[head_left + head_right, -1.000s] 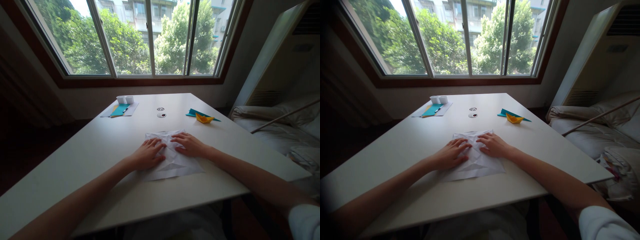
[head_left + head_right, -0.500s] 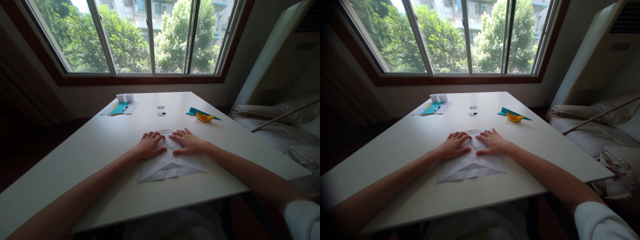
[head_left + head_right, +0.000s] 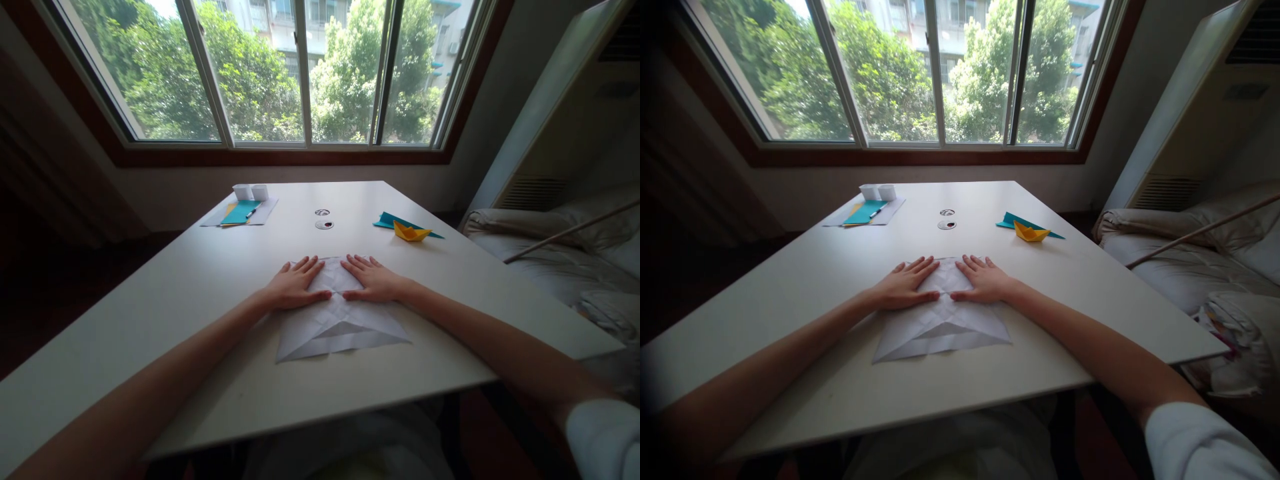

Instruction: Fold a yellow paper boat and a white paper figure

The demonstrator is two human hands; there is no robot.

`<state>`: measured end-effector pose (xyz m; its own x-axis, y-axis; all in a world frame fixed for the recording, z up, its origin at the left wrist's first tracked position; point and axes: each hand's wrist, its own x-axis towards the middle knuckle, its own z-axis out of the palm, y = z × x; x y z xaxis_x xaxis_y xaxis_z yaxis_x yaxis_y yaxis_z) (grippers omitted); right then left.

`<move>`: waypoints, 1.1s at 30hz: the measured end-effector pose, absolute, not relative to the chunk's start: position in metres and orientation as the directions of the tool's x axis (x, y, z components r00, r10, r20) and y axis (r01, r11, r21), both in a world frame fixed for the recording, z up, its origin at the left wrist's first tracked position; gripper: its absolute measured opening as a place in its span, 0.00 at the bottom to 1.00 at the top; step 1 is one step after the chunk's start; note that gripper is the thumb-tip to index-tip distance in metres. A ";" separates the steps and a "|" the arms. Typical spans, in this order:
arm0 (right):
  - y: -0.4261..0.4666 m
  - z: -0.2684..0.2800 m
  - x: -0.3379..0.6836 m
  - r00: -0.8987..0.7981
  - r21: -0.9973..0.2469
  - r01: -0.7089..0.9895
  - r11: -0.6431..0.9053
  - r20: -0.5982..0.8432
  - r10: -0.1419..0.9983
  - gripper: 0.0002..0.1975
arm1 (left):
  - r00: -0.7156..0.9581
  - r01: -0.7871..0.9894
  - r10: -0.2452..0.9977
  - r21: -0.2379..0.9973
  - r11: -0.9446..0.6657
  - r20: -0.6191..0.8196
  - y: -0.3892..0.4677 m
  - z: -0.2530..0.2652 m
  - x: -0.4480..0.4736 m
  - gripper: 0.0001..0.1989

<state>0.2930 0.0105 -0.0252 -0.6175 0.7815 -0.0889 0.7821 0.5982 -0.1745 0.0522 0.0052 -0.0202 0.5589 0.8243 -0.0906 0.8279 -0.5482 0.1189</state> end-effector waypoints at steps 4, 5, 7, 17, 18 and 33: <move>0.008 -0.022 0.300 -0.543 -0.170 0.837 0.521 -0.131 0.830 0.45 | 0.509 0.861 0.842 0.091 -0.501 -0.178 0.006 -0.016 0.045 0.48; 0.008 -0.021 0.303 -0.521 -0.164 0.851 0.499 -0.141 0.842 0.44 | 0.496 0.868 0.844 0.082 -0.491 -0.202 0.007 -0.014 0.041 0.49; 0.009 -0.020 0.310 -0.478 -0.151 0.876 0.457 -0.162 0.863 0.43 | 0.470 0.880 0.848 0.065 -0.470 -0.243 0.009 -0.012 0.032 0.50; 0.011 -0.021 0.321 -0.423 -0.128 0.905 0.406 -0.157 0.892 0.44 | 0.397 0.917 0.908 0.022 -0.398 -0.137 -0.003 -0.002 0.019 0.39; 0.011 -0.021 0.320 -0.425 -0.122 0.904 0.410 -0.145 0.894 0.43 | 0.444 0.896 0.890 0.037 -0.443 -0.100 -0.010 -0.001 0.026 0.36; -0.028 -0.011 0.286 -0.712 -0.228 0.695 0.682 -0.085 0.697 0.35 | 0.444 0.891 0.891 0.149 -0.428 -0.093 -0.043 -0.016 0.071 0.43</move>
